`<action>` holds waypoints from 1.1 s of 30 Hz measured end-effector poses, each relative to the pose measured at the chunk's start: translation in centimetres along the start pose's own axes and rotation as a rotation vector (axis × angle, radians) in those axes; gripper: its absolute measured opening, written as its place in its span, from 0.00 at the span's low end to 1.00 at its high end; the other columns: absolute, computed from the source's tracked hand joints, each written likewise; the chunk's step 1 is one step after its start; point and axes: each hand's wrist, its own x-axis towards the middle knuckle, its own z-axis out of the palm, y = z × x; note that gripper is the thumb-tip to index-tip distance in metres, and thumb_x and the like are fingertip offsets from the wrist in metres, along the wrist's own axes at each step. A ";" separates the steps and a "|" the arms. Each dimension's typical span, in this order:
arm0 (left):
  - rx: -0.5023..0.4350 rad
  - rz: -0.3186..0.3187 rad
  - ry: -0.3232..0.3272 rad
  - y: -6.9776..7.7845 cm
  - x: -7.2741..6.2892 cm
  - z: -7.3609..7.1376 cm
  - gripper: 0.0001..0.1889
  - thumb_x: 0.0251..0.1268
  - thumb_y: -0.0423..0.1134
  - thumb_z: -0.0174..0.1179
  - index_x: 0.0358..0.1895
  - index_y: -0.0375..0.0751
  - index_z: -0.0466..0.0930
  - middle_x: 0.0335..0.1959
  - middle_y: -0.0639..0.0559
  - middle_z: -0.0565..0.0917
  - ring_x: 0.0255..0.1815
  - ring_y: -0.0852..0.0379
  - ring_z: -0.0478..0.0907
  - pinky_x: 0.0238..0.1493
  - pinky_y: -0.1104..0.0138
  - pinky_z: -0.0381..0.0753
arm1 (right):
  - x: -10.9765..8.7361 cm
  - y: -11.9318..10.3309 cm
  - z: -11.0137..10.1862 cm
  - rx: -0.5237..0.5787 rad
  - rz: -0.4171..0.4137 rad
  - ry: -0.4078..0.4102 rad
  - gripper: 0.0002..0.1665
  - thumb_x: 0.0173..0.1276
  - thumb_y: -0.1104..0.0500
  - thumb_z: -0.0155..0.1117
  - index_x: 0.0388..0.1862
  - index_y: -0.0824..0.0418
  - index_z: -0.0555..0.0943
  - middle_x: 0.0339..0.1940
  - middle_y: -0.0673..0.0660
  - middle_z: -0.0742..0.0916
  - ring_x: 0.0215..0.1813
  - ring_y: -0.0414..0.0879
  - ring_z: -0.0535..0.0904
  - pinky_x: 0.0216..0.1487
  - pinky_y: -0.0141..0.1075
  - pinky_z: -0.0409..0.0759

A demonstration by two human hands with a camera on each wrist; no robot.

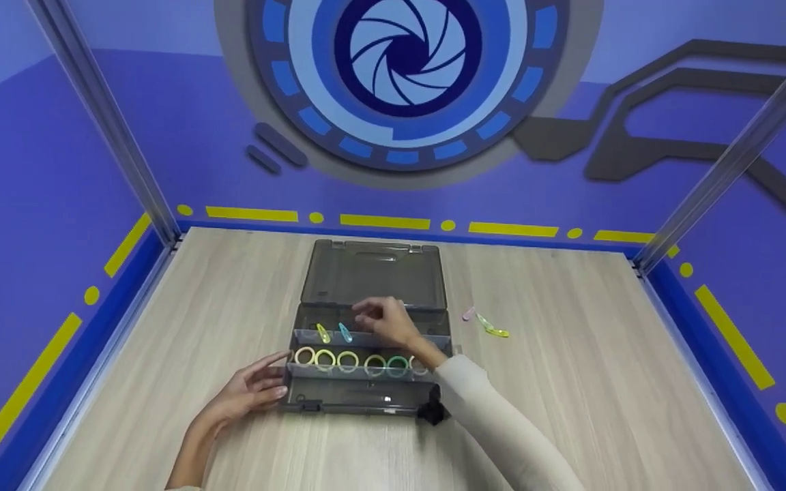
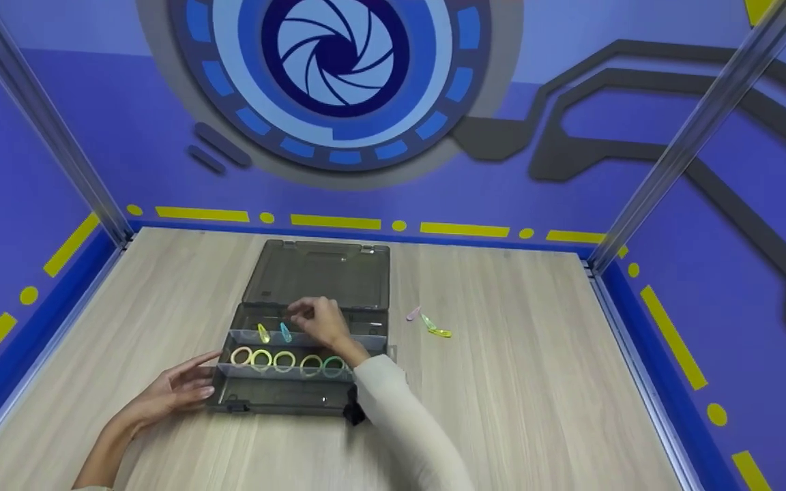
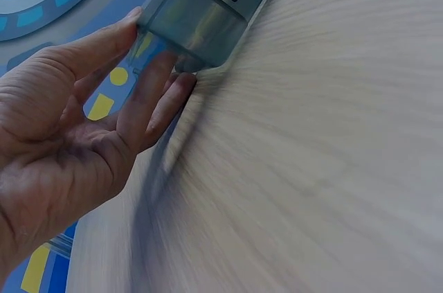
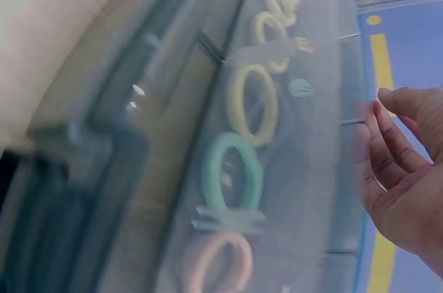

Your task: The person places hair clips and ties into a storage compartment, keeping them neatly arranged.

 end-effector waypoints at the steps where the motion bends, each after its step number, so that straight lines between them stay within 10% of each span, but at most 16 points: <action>1: 0.001 0.002 0.000 0.0 0.1 0.0 0.41 0.70 0.36 0.65 0.81 0.39 0.54 0.68 0.31 0.69 0.62 0.53 0.78 0.55 0.64 0.85 | -0.2 -0.1 -0.5 0.005 -0.014 -0.001 0.11 0.70 0.69 0.65 0.49 0.70 0.86 0.37 0.64 0.91 0.34 0.52 0.87 0.32 0.22 0.77; 18: -0.011 0.008 -0.008 0.0 0.1 0.0 0.41 0.70 0.35 0.65 0.81 0.38 0.53 0.67 0.32 0.70 0.61 0.56 0.79 0.55 0.65 0.85 | -1.8 0.9 -6.8 0.002 -0.098 0.101 0.10 0.65 0.73 0.68 0.46 0.71 0.87 0.34 0.66 0.91 0.32 0.49 0.85 0.34 0.25 0.79; 33: 0.011 -0.010 0.006 0.0 0.0 0.0 0.41 0.71 0.36 0.65 0.81 0.38 0.53 0.69 0.30 0.69 0.62 0.55 0.78 0.54 0.64 0.85 | -5.5 4.7 -12.6 -0.034 0.079 0.140 0.13 0.67 0.73 0.64 0.50 0.76 0.84 0.36 0.70 0.89 0.32 0.55 0.85 0.32 0.24 0.77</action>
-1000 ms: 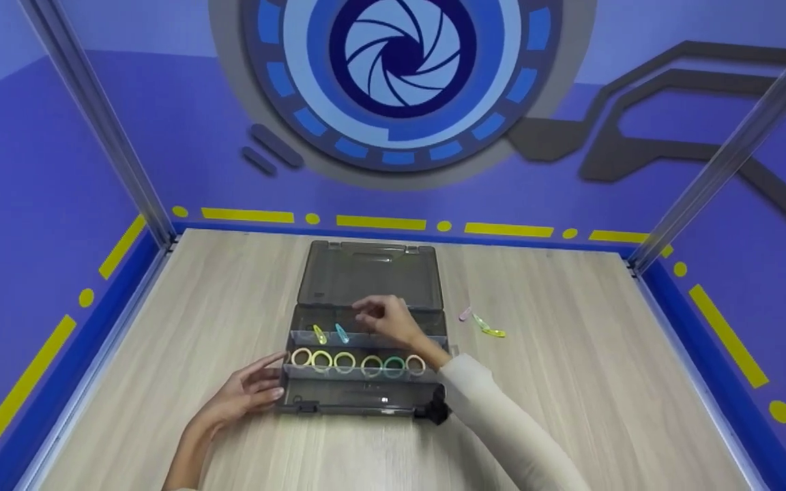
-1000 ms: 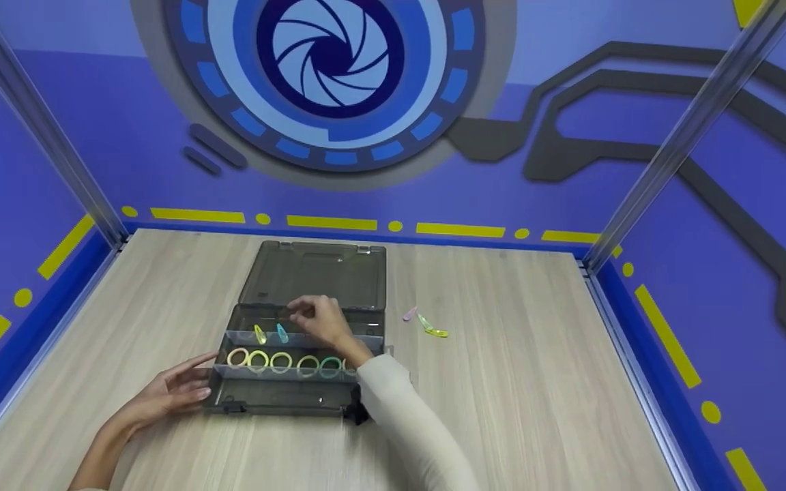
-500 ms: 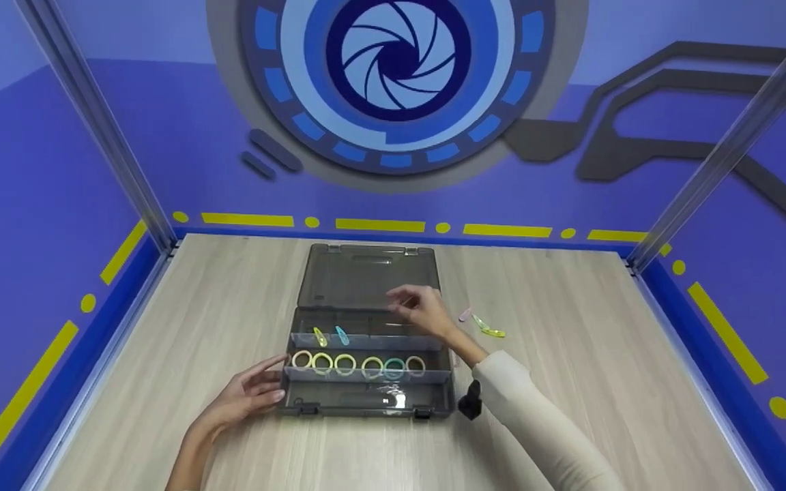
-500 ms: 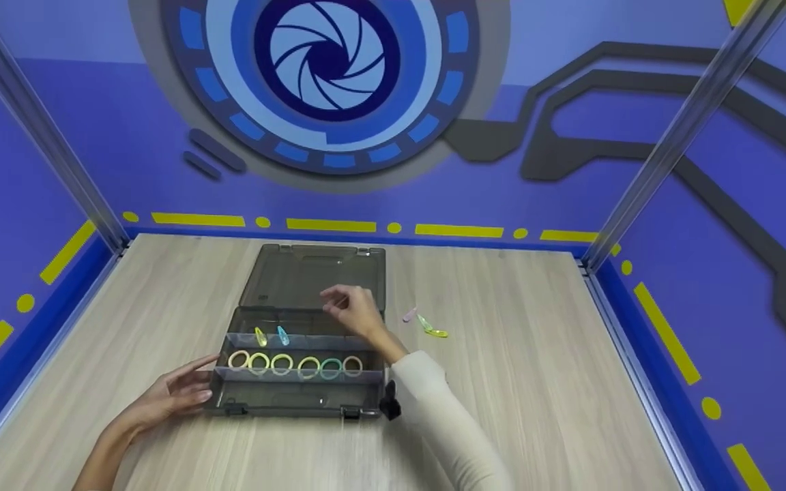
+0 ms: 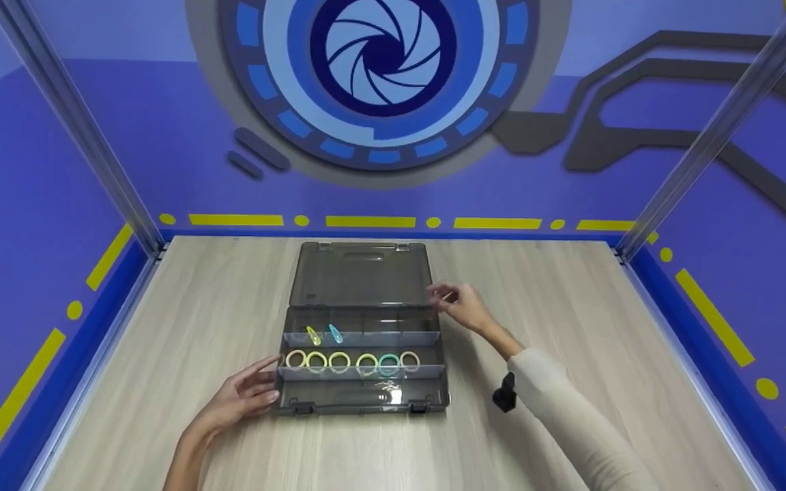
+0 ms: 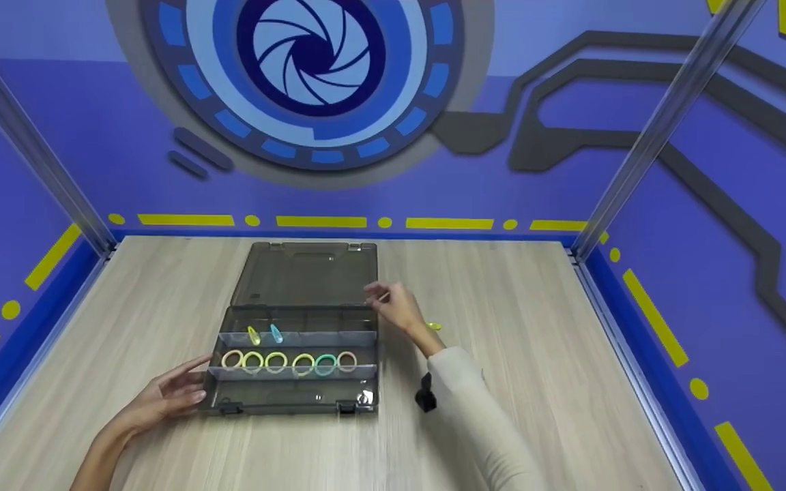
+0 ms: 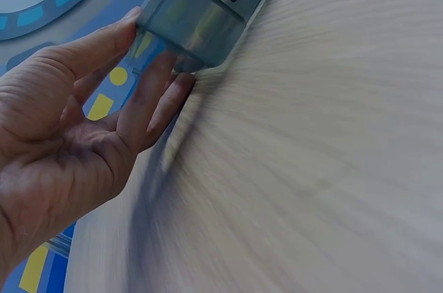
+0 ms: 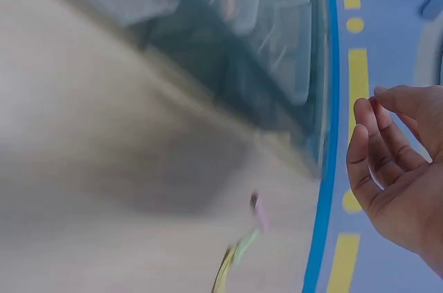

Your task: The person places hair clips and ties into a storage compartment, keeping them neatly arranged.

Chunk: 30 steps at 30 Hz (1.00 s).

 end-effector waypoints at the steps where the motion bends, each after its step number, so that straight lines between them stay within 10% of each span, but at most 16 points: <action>1: 0.003 -0.006 0.006 0.0 0.0 0.0 0.41 0.71 0.36 0.65 0.81 0.38 0.53 0.69 0.31 0.69 0.62 0.55 0.78 0.54 0.64 0.86 | -0.2 0.4 -0.5 0.005 0.006 0.004 0.13 0.67 0.73 0.64 0.50 0.76 0.83 0.35 0.71 0.89 0.32 0.56 0.86 0.32 0.24 0.78; 15: 0.030 -0.032 0.035 0.2 0.1 0.5 0.41 0.69 0.37 0.67 0.81 0.41 0.55 0.71 0.28 0.68 0.65 0.49 0.78 0.57 0.61 0.85 | -3.8 5.1 -5.9 -0.117 0.127 0.086 0.14 0.66 0.75 0.63 0.50 0.77 0.84 0.35 0.70 0.89 0.34 0.55 0.88 0.32 0.22 0.78; 30: 0.038 -0.044 0.043 0.0 0.1 0.3 0.41 0.69 0.38 0.67 0.81 0.42 0.56 0.71 0.30 0.68 0.67 0.48 0.76 0.56 0.61 0.85 | -5.8 8.0 -5.4 -0.262 0.096 0.017 0.09 0.61 0.75 0.68 0.41 0.74 0.87 0.35 0.66 0.90 0.36 0.50 0.87 0.39 0.37 0.85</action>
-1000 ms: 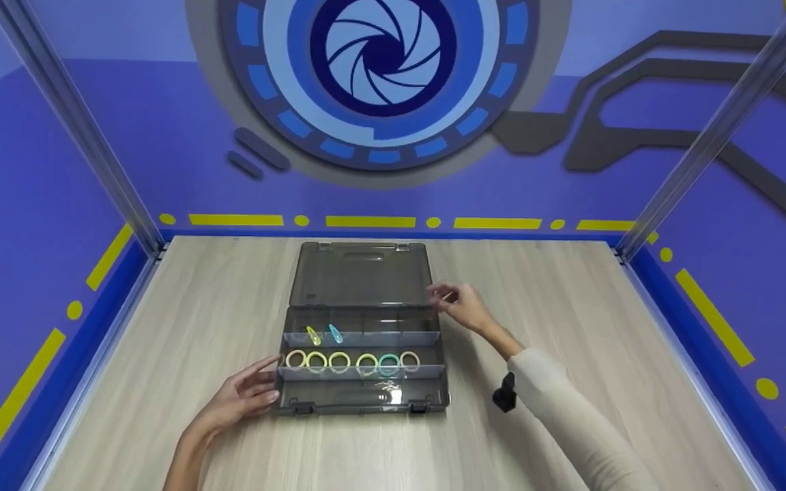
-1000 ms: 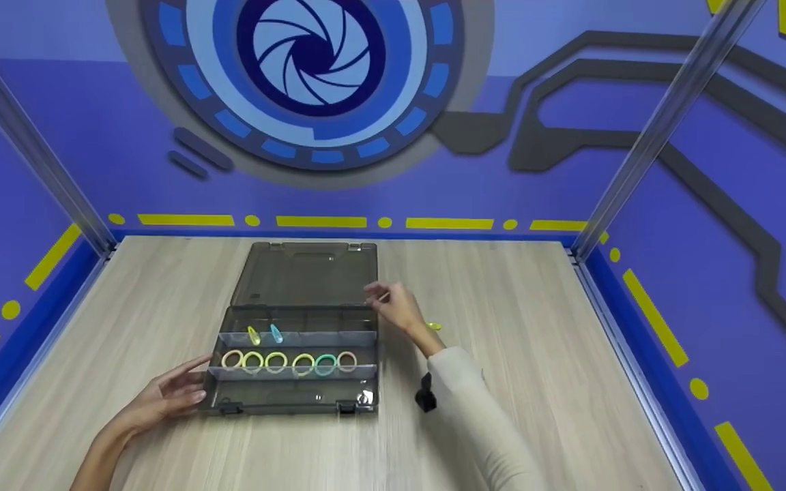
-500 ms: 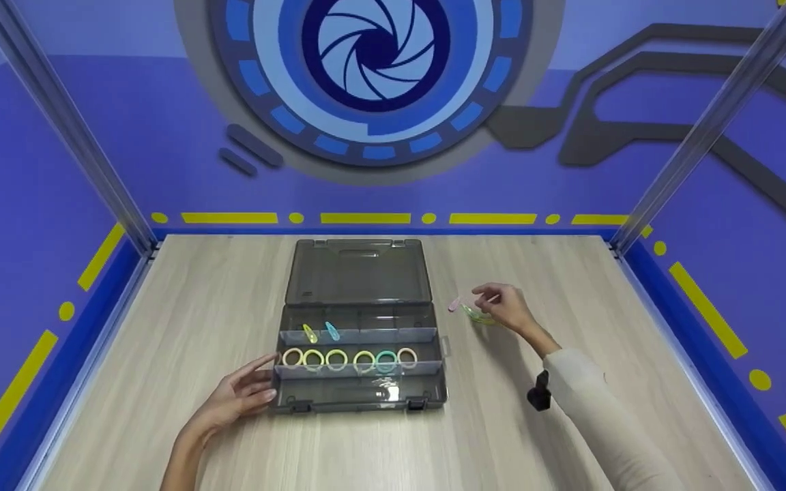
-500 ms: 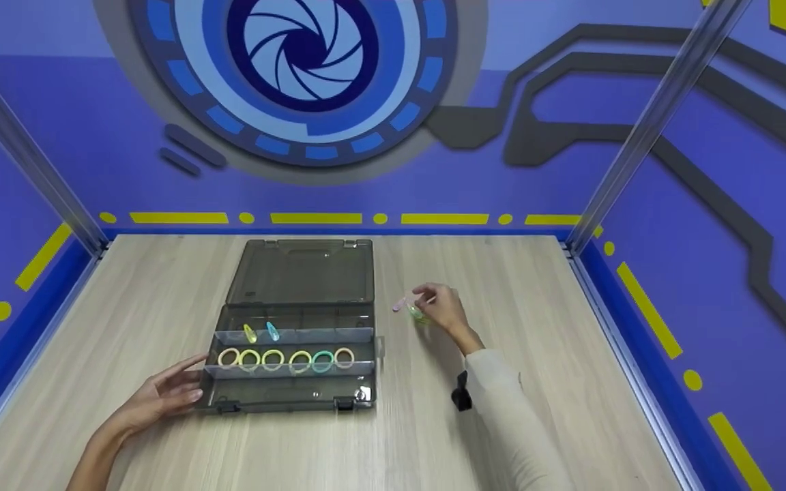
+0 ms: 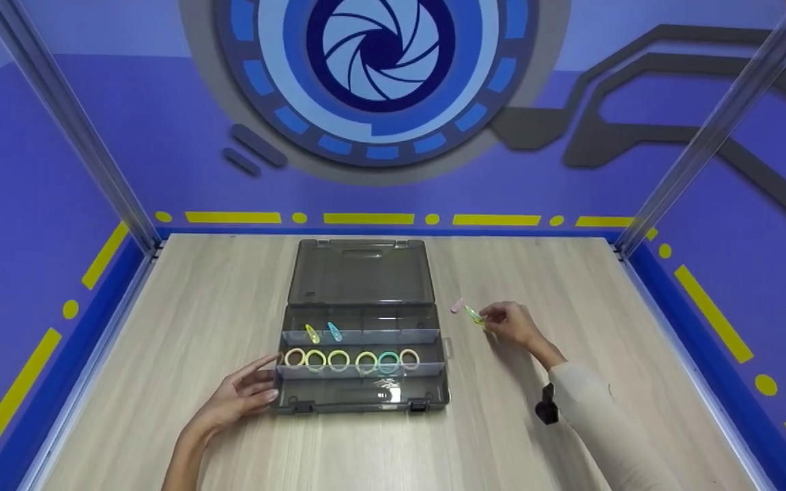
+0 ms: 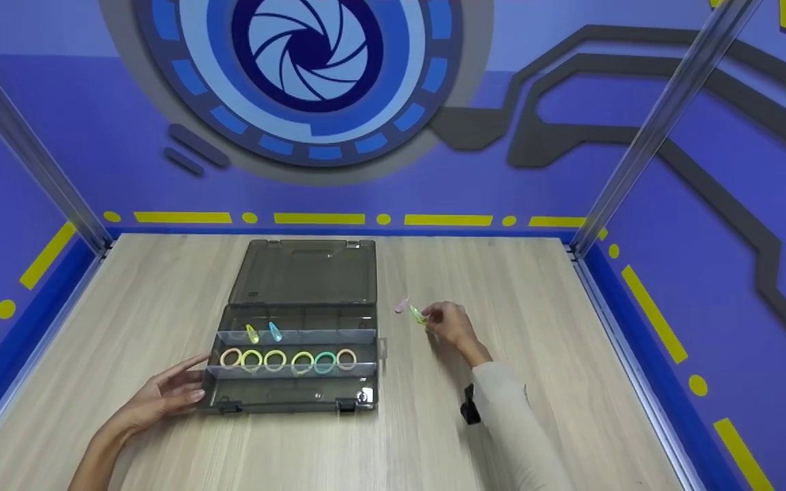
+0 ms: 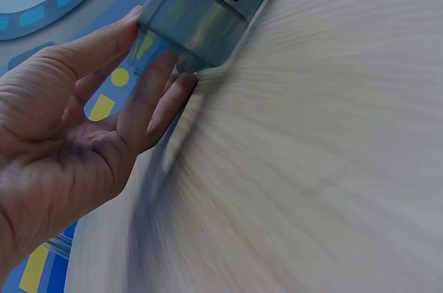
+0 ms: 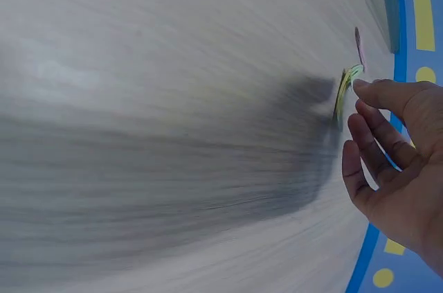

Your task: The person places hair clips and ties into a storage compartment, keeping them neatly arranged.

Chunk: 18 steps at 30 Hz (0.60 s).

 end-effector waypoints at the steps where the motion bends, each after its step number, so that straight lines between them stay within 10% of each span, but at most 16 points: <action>1: -0.003 0.004 -0.002 0.0 0.0 0.0 0.41 0.69 0.37 0.67 0.81 0.41 0.56 0.71 0.29 0.67 0.67 0.48 0.76 0.56 0.61 0.85 | -0.1 0.0 0.1 -0.011 0.012 -0.008 0.09 0.61 0.75 0.68 0.41 0.74 0.87 0.36 0.66 0.90 0.38 0.51 0.87 0.41 0.39 0.86; 18: -0.035 -0.012 0.012 0.0 0.1 0.1 0.41 0.68 0.37 0.67 0.81 0.42 0.56 0.71 0.31 0.68 0.65 0.51 0.78 0.60 0.60 0.84 | -0.4 0.4 0.3 -0.090 0.072 -0.012 0.13 0.60 0.77 0.67 0.44 0.72 0.87 0.41 0.66 0.88 0.44 0.56 0.84 0.46 0.47 0.84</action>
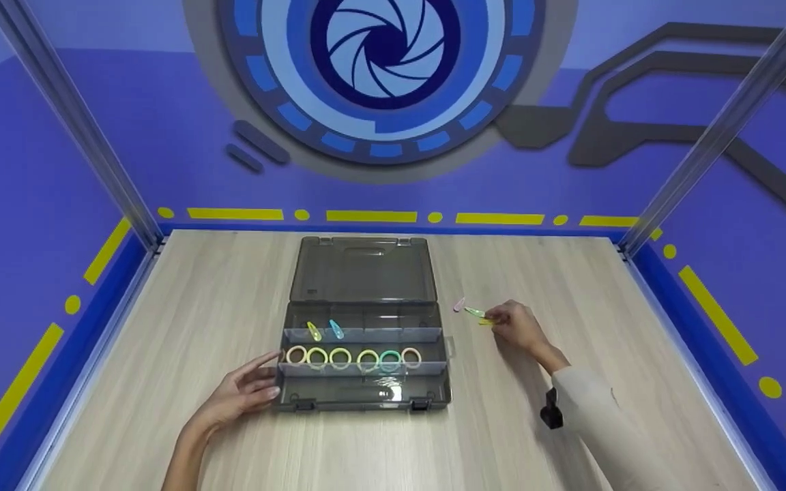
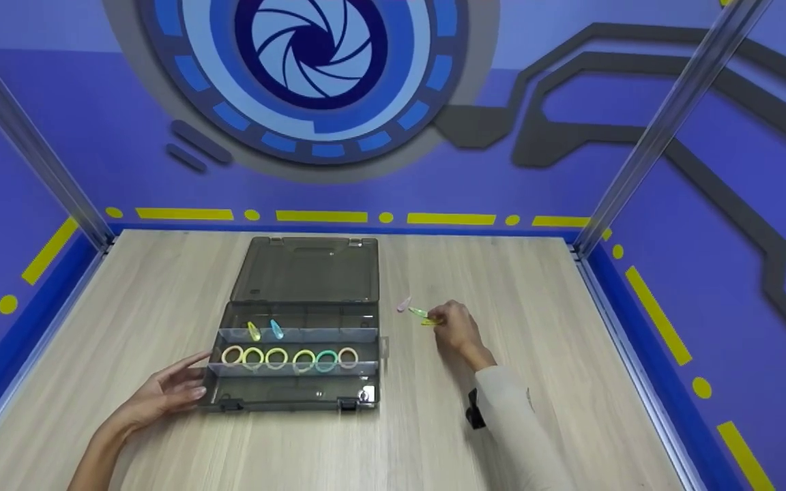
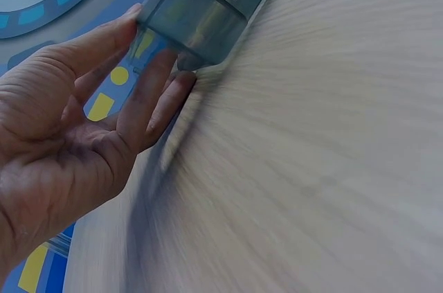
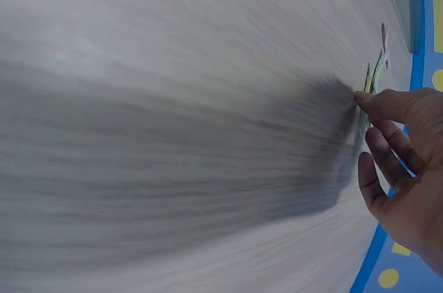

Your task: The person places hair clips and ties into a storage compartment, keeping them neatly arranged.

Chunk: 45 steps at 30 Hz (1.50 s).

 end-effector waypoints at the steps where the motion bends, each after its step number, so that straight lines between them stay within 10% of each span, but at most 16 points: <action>1: -0.002 0.003 -0.004 0.0 0.0 0.0 0.41 0.69 0.37 0.67 0.81 0.42 0.56 0.71 0.32 0.68 0.64 0.51 0.78 0.60 0.60 0.85 | 0.0 0.0 0.0 -0.003 0.002 -0.001 0.12 0.61 0.77 0.67 0.43 0.72 0.88 0.41 0.65 0.88 0.44 0.56 0.84 0.47 0.48 0.84; 45: -0.014 0.016 -0.034 -0.1 -0.1 -0.3 0.41 0.69 0.37 0.67 0.81 0.42 0.55 0.70 0.32 0.68 0.63 0.54 0.78 0.57 0.63 0.84 | -0.6 -0.6 -0.2 -0.132 -0.097 -0.064 0.08 0.65 0.70 0.70 0.43 0.69 0.90 0.35 0.61 0.87 0.36 0.48 0.81 0.38 0.42 0.83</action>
